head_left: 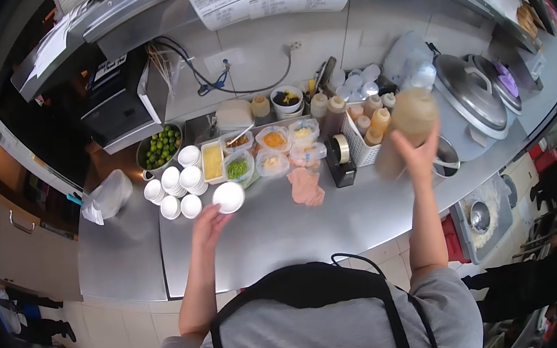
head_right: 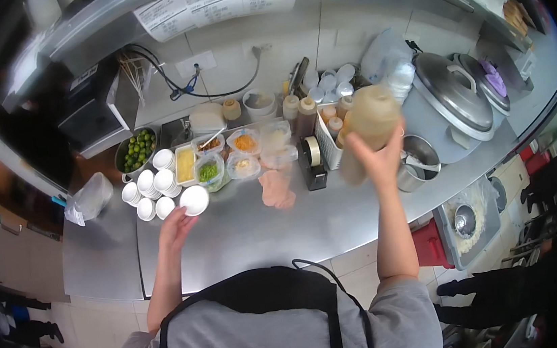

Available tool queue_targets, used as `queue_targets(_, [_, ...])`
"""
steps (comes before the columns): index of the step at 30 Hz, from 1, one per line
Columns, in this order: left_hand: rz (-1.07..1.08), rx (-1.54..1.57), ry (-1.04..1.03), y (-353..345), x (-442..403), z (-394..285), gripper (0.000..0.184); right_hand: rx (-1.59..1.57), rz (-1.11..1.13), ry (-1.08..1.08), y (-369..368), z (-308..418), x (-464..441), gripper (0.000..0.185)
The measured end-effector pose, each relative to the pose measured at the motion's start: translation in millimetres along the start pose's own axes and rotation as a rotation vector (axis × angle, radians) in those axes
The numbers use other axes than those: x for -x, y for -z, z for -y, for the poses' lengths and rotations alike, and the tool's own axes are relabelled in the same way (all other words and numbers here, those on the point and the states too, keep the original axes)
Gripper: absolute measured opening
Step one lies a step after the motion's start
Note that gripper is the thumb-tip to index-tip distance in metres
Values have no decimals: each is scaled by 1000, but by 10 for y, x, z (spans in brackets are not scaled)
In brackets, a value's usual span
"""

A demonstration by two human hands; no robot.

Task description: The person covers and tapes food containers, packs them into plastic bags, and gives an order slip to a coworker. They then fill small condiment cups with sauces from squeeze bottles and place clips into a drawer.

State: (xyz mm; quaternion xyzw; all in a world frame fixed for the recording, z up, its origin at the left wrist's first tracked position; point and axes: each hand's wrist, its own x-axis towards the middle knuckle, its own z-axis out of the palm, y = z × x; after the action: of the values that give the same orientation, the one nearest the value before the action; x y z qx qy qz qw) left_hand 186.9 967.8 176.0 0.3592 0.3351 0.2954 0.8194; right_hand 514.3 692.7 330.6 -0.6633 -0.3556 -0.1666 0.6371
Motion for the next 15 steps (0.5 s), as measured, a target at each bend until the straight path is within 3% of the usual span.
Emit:
queue_targets(1, [-6, -1, 5, -112, 19, 5, 28, -4, 142, -50, -78, 84, 142, 67])
queue_targets(3, [123, 1, 61, -315, 72, 25, 27, -372, 471, -349, -271, 136, 390, 61])
queue_targets(5, [161, 0, 94, -488, 117, 35, 26, -576, 730, -620, -458, 131, 592, 67])
queue_targets(6, [207, 1, 113, -552, 116, 54, 25, -572, 728, -636, -539, 166, 680, 67])
queue_targets(8, [223, -13, 121, -604, 88, 101, 27, -634, 1051, -810, -660, 226, 826, 70])
queue_targets(9, [241, -28, 117, -619, 75, 126, 28, -635, 1051, -827, -675, 234, 866, 70])
queue_targets(11, [238, -38, 121, -643, 72, 184, 30, -537, 1270, -985, -727, 247, 970, 69])
queue_targets(15, [246, -54, 79, -555, 80, 387, 35, -458, 1434, -1218, -824, 51, 1133, 64])
